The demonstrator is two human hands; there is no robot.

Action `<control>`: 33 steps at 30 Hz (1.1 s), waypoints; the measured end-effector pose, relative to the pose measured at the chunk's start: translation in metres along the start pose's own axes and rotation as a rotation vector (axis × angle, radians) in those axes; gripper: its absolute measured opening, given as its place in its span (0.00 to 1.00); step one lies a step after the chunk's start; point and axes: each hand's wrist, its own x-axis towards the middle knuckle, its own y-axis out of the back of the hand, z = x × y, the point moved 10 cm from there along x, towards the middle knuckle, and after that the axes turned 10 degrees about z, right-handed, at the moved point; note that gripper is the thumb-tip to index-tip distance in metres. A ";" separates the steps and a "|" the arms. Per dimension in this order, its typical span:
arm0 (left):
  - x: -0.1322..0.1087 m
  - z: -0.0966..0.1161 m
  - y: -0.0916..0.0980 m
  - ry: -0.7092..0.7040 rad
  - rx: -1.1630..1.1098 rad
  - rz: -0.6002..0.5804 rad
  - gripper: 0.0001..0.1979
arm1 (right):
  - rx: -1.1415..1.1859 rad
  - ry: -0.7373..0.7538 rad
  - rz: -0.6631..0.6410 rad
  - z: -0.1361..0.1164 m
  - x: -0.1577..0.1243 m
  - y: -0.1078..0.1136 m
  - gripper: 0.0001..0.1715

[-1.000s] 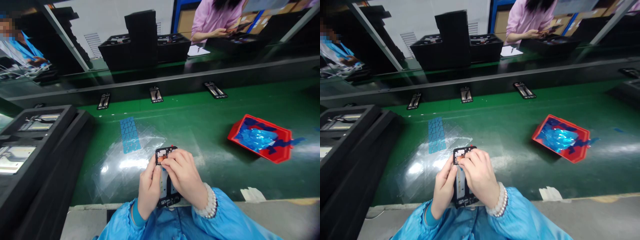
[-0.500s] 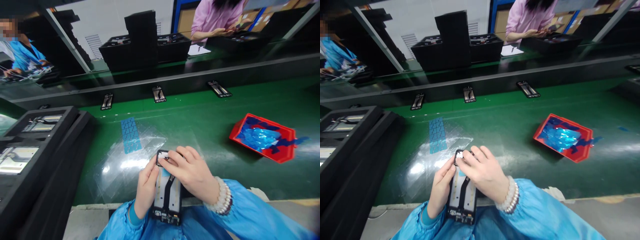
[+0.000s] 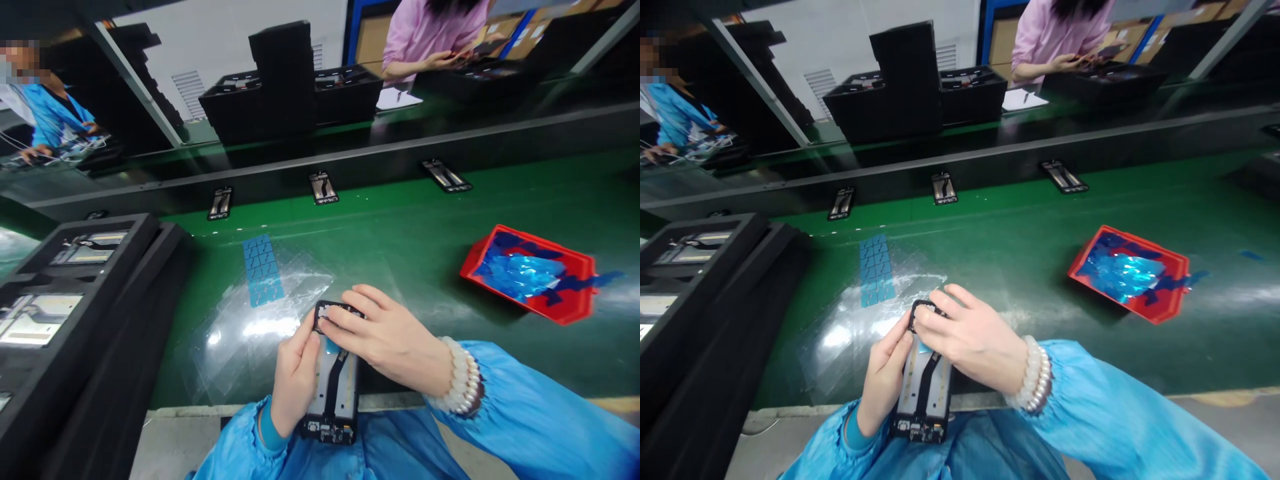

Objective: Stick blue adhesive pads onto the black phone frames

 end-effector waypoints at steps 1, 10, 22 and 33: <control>-0.001 -0.001 0.000 -0.004 0.005 0.000 0.20 | 0.018 0.012 -0.009 -0.001 0.000 -0.001 0.12; -0.002 0.008 -0.006 0.016 -0.083 -0.018 0.21 | 0.175 -0.185 0.099 0.014 -0.007 0.010 0.12; 0.003 -0.001 -0.007 0.093 -0.097 0.040 0.22 | -0.098 -0.412 0.510 0.039 -0.059 0.062 0.10; 0.008 -0.057 -0.006 0.567 -0.413 0.248 0.25 | -0.700 -1.135 0.406 0.162 -0.212 0.137 0.17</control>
